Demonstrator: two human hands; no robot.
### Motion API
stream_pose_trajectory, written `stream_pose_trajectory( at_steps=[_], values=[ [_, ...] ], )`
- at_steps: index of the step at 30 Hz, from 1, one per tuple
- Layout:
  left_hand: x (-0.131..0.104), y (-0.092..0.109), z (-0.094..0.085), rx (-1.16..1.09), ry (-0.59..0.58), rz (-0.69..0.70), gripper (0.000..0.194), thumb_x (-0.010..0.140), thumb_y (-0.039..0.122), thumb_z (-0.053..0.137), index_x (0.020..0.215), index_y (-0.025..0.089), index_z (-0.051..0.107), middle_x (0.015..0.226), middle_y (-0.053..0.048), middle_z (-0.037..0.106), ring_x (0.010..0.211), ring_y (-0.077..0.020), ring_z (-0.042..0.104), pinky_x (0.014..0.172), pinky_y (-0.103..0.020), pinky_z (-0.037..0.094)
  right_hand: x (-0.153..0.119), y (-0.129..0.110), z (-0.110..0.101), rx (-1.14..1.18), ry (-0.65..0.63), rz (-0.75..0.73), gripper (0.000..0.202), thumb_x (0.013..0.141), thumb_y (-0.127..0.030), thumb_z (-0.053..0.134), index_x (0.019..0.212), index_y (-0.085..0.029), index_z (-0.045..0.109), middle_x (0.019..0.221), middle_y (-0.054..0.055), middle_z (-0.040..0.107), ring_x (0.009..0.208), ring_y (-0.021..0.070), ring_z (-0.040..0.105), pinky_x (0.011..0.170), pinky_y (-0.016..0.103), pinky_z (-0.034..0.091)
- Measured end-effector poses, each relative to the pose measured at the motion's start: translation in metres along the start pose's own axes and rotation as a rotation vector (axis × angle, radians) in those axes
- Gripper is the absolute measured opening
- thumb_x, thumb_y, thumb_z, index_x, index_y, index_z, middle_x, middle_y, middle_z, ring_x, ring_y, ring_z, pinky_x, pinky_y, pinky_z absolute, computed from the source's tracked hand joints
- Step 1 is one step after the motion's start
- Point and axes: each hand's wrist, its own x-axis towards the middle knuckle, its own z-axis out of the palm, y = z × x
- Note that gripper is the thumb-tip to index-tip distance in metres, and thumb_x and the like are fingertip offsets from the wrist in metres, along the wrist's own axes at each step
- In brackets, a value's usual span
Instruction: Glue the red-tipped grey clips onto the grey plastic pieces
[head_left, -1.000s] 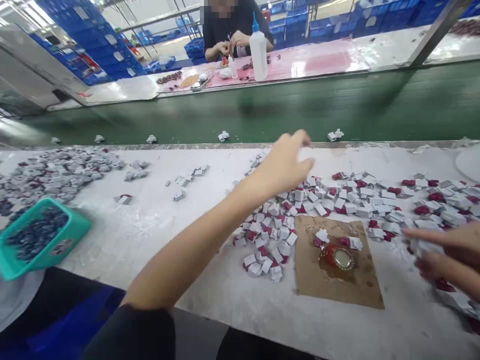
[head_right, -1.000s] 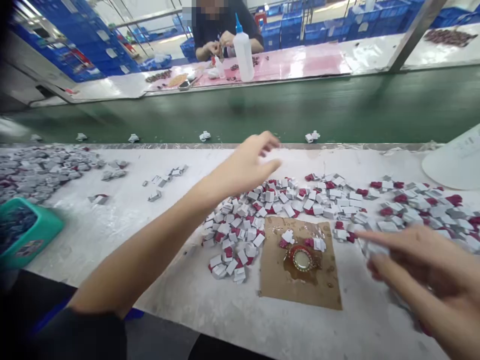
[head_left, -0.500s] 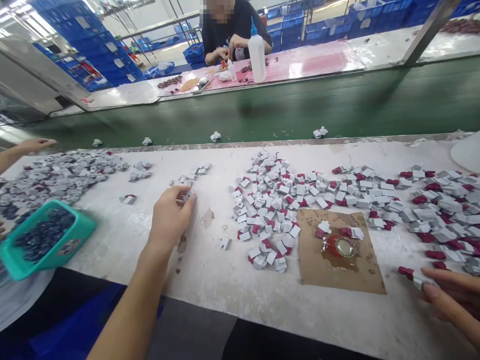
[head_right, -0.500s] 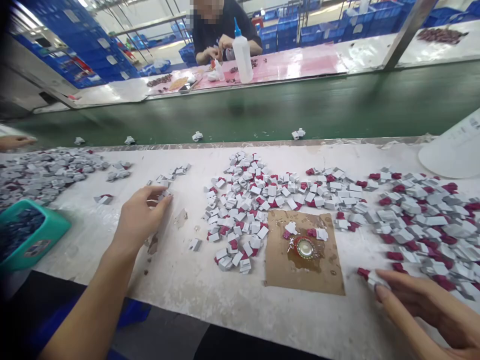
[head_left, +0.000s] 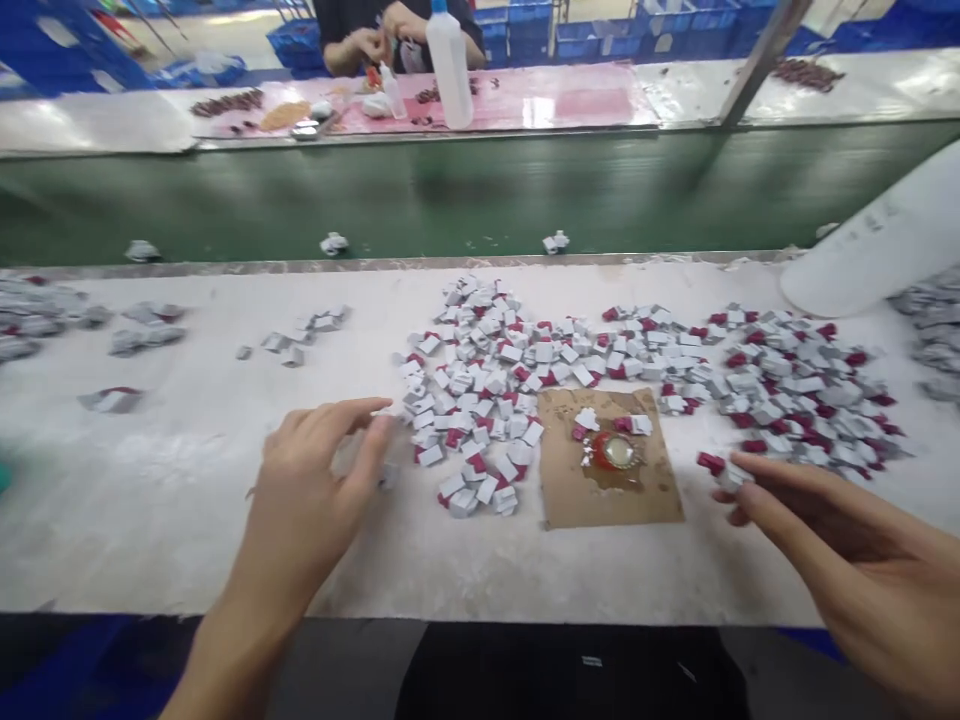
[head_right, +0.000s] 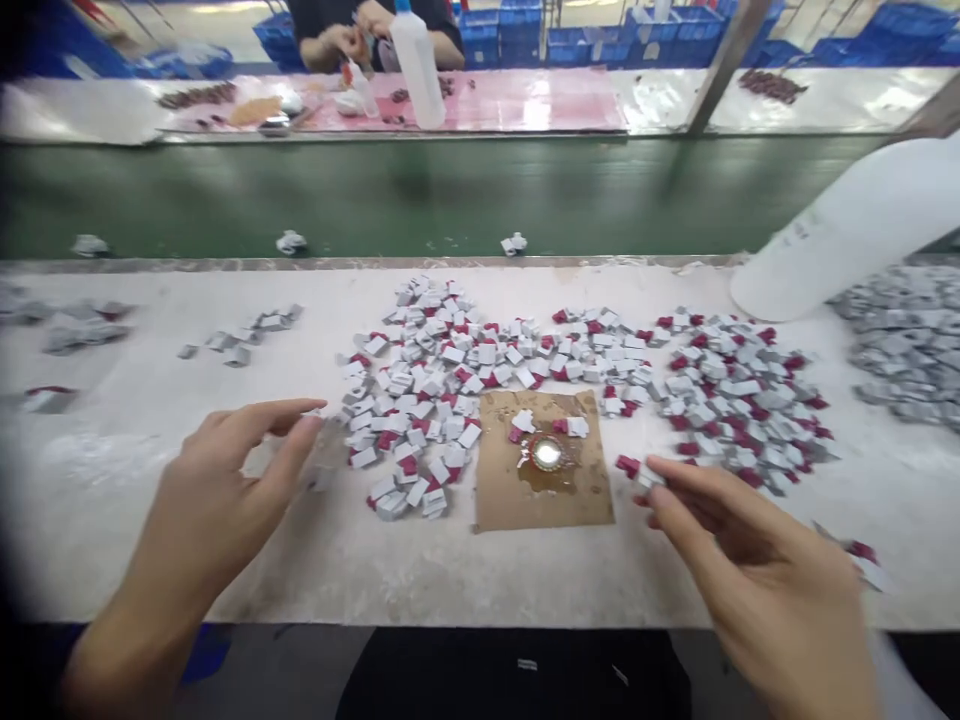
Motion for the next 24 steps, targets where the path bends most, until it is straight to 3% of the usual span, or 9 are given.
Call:
stream_pose_trajectory(
  at_steps=[4,6,11,17,24],
  values=[
    [-0.002,-0.003,0.008,0.061,-0.010,-0.092,0.021,0.104,0.044,0.053,0.106,0.031,0.070,0.110,-0.007,0.085,0.111,-0.0383,0.079,0.108,-0.054,0.061,-0.005,-0.018,0.015,0.203,-0.138,-0.016,0.019,0.098,-0.044,0.094,0.117,-0.043,0.097,0.100,0.001,0.094,0.082,0.0296,0.092,0.074,0.038,0.081],
    [-0.002,-0.006,0.014,0.069,0.010,-0.067,0.023,0.106,0.045,0.050,0.106,0.031,0.067,0.112,-0.009,0.082,0.112,-0.0386,0.078,0.109,-0.055,0.061,-0.008,-0.022,0.023,0.237,-0.186,-0.048,0.017,0.100,-0.038,0.093,0.117,-0.042,0.097,0.109,0.000,0.095,0.091,0.0280,0.093,0.082,0.036,0.081],
    [-0.006,-0.013,0.025,0.028,0.079,-0.025,0.028,0.111,0.039,0.045,0.110,0.028,0.070,0.114,-0.012,0.073,0.125,-0.0380,0.072,0.119,-0.056,0.060,-0.011,-0.025,0.038,0.280,-0.242,-0.107,0.016,0.105,-0.031,0.089,0.117,-0.039,0.096,0.116,0.000,0.095,0.101,0.0272,0.093,0.089,0.037,0.081],
    [-0.012,-0.022,0.024,-0.014,0.086,-0.064,0.030,0.111,0.041,0.045,0.115,0.032,0.072,0.118,-0.010,0.076,0.132,-0.0403,0.074,0.123,-0.061,0.058,-0.012,-0.027,0.042,0.246,-0.240,-0.158,0.018,0.107,-0.026,0.085,0.116,-0.037,0.095,0.115,0.000,0.094,0.102,0.0276,0.092,0.090,0.041,0.080],
    [-0.019,-0.020,0.022,-0.026,0.102,-0.102,0.015,0.105,0.051,0.067,0.115,0.040,0.071,0.116,-0.002,0.074,0.103,-0.0360,0.075,0.095,-0.057,0.065,-0.009,-0.030,0.041,0.199,-0.254,-0.209,0.018,0.109,-0.024,0.082,0.117,-0.035,0.094,0.116,0.001,0.094,0.104,0.0277,0.091,0.090,0.042,0.077]
  ],
)
